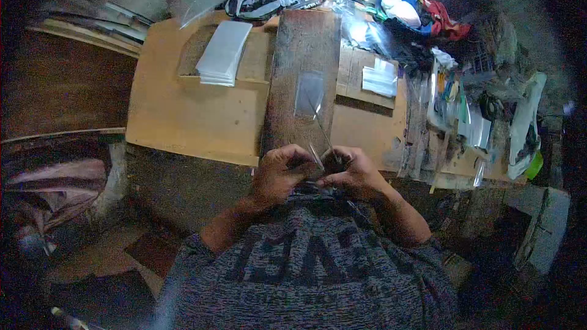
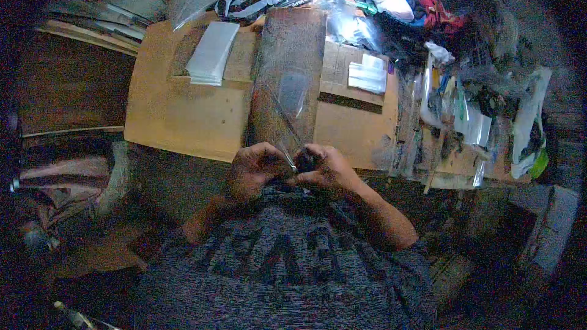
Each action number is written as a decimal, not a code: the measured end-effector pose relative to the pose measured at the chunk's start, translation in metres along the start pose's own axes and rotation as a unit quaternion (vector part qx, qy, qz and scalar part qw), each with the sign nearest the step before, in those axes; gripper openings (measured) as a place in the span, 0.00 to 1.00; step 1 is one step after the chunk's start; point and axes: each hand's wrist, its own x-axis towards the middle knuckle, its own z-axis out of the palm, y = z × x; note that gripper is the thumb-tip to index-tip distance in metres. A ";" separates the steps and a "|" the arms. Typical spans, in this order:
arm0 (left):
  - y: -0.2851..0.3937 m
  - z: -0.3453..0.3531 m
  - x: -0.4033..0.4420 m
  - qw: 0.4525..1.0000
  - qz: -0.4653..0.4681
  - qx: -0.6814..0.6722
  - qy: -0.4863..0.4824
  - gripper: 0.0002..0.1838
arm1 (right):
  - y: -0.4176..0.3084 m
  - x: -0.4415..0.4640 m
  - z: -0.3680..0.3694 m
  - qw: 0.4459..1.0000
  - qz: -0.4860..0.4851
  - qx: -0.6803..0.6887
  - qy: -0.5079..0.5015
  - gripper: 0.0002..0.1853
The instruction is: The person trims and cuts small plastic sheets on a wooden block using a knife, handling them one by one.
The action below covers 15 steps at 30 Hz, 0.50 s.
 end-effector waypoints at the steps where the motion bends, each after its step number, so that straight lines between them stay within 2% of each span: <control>1: -0.003 0.001 -0.001 0.997 -0.016 -0.076 0.015 0.06 | -0.003 0.000 -0.001 1.000 0.001 -0.016 -0.004 0.14; 2: -0.006 0.003 -0.002 0.987 -0.032 -0.151 0.032 0.04 | -0.007 -0.001 -0.001 1.000 -0.002 -0.011 -0.004 0.14; 3: -0.006 0.003 -0.002 0.988 -0.034 -0.146 0.033 0.04 | -0.012 -0.002 -0.001 0.999 0.006 0.030 0.017 0.13; 5: -0.007 0.004 -0.002 0.972 0.004 -0.208 0.111 0.03 | -0.013 -0.003 0.002 0.996 0.012 0.075 0.038 0.13; 7: -0.002 0.004 0.001 0.972 0.037 -0.199 0.120 0.02 | -0.012 -0.006 0.005 0.972 0.025 0.229 0.037 0.13; 9: 0.001 0.004 0.000 0.970 0.071 -0.194 0.126 0.02 | -0.004 -0.006 0.011 0.966 0.042 0.249 0.050 0.12; 11: 0.003 0.005 -0.003 0.958 0.033 -0.251 0.134 0.03 | 0.001 -0.006 0.014 0.959 0.062 0.268 0.064 0.12; 15: 0.000 0.004 -0.004 0.966 0.033 -0.229 0.112 0.04 | -0.006 -0.006 0.017 0.951 0.024 0.287 0.116 0.09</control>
